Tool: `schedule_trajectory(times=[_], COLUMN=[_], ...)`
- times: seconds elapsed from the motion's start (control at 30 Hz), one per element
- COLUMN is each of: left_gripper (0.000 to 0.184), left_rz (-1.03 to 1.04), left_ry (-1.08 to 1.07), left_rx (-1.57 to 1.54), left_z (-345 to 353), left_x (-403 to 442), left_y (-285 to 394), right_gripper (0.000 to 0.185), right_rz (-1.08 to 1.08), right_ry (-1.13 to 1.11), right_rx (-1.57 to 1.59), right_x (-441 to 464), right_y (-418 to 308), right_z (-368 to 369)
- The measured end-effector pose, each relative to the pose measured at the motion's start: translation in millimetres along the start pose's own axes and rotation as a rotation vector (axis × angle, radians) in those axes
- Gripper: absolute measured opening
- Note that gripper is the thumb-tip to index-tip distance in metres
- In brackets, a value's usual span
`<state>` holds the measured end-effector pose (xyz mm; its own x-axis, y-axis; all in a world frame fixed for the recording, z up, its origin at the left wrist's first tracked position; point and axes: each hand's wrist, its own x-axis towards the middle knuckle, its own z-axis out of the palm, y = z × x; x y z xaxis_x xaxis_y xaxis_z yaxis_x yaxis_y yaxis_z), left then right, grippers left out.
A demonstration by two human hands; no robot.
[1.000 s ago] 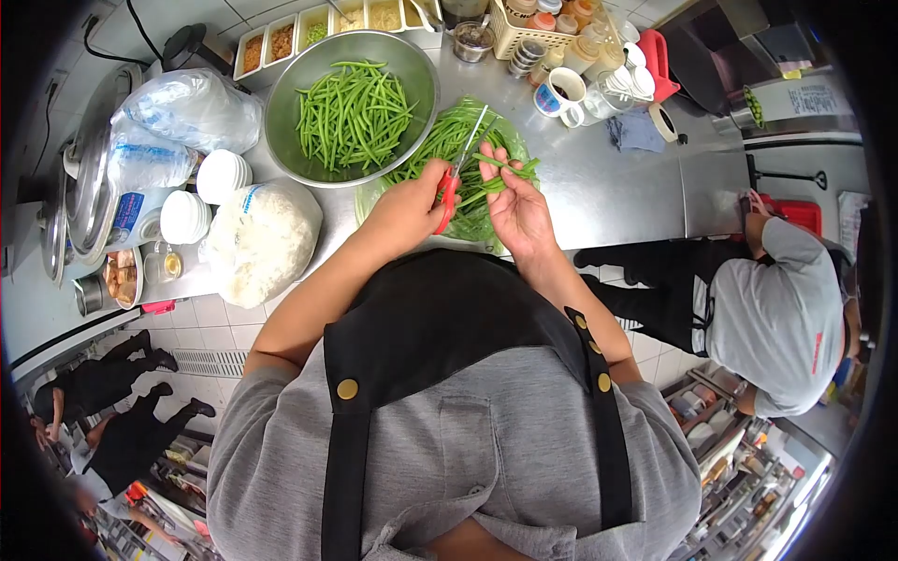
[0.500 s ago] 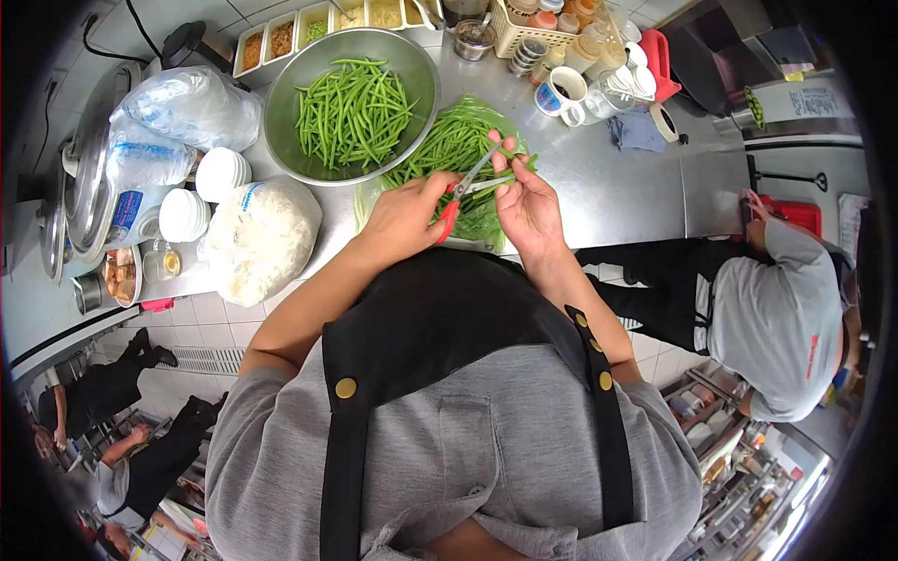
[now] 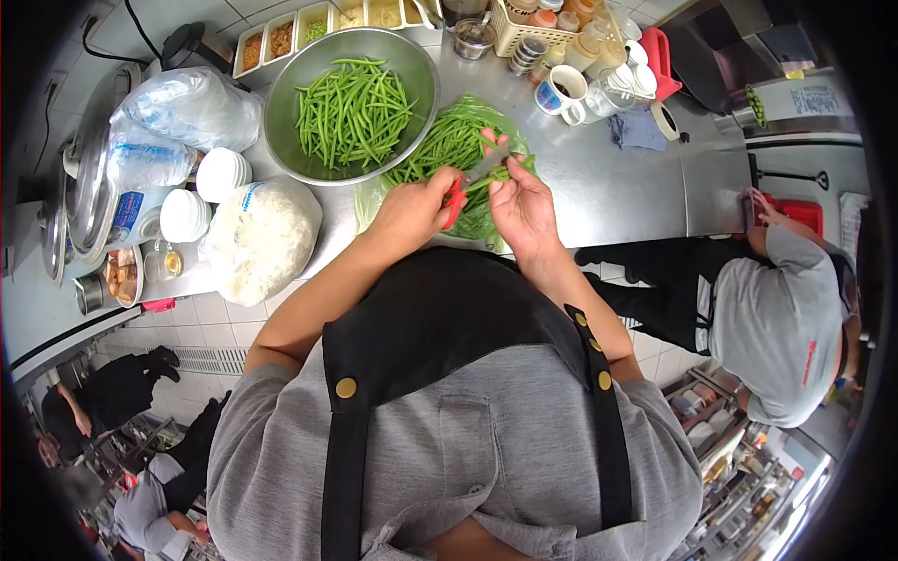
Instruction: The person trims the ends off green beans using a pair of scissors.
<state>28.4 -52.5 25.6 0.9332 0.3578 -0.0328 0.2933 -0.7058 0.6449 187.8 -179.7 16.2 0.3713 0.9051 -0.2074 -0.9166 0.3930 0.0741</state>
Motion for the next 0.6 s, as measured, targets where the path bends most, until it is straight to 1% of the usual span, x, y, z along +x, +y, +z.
schedule_trajectory(times=[0.03,0.1,0.17,0.2,0.27,0.33,0.4,0.5,0.6], left_gripper=[0.040,0.042,0.040,0.040,0.040,0.041,0.042,0.038,0.034], left_rz=[-0.023,-0.043,0.124,0.122,0.096,0.108,0.121,0.122,0.120], left_ry=[0.034,0.066,0.074,0.074,-0.066,-0.084,-0.104,-0.069,-0.090], left_rx=[-0.035,-0.070,-0.094,-0.095,-0.048,-0.010,0.028,0.050,0.093], left_z=[-3.7,-12.8,-22.3,-27.0,-35.4,-39.5,-40.3,-38.3,-32.0], left_x=[-1.3,-1.4,-2.8,-3.5,-3.0,-3.2,-3.0,-2.5,-0.4], left_y=[2.3,5.8,6.7,7.4,8.0,6.4,7.0,8.0,2.6], right_gripper=[0.013,0.012,0.012,0.011,0.010,0.009,0.010,0.011,0.010], right_rz=[-0.002,-0.181,-0.165,-0.147,-0.120,-0.095,-0.195,-0.170,-0.126], right_ry=[-0.001,0.221,0.208,0.193,0.163,0.134,0.262,0.234,0.223], right_rx=[0.001,-0.107,-0.127,-0.148,-0.150,-0.151,-0.221,-0.162,-0.210], right_x=[0.7,2.1,1.8,2.0,3.3,2.5,1.3,2.1,4.2], right_y=[1.9,6.3,3.8,2.5,-1.2,3.8,12.2,11.8,7.5], right_z=[2.7,9.5,8.2,7.0,2.9,12.2,22.3,13.4,9.5])
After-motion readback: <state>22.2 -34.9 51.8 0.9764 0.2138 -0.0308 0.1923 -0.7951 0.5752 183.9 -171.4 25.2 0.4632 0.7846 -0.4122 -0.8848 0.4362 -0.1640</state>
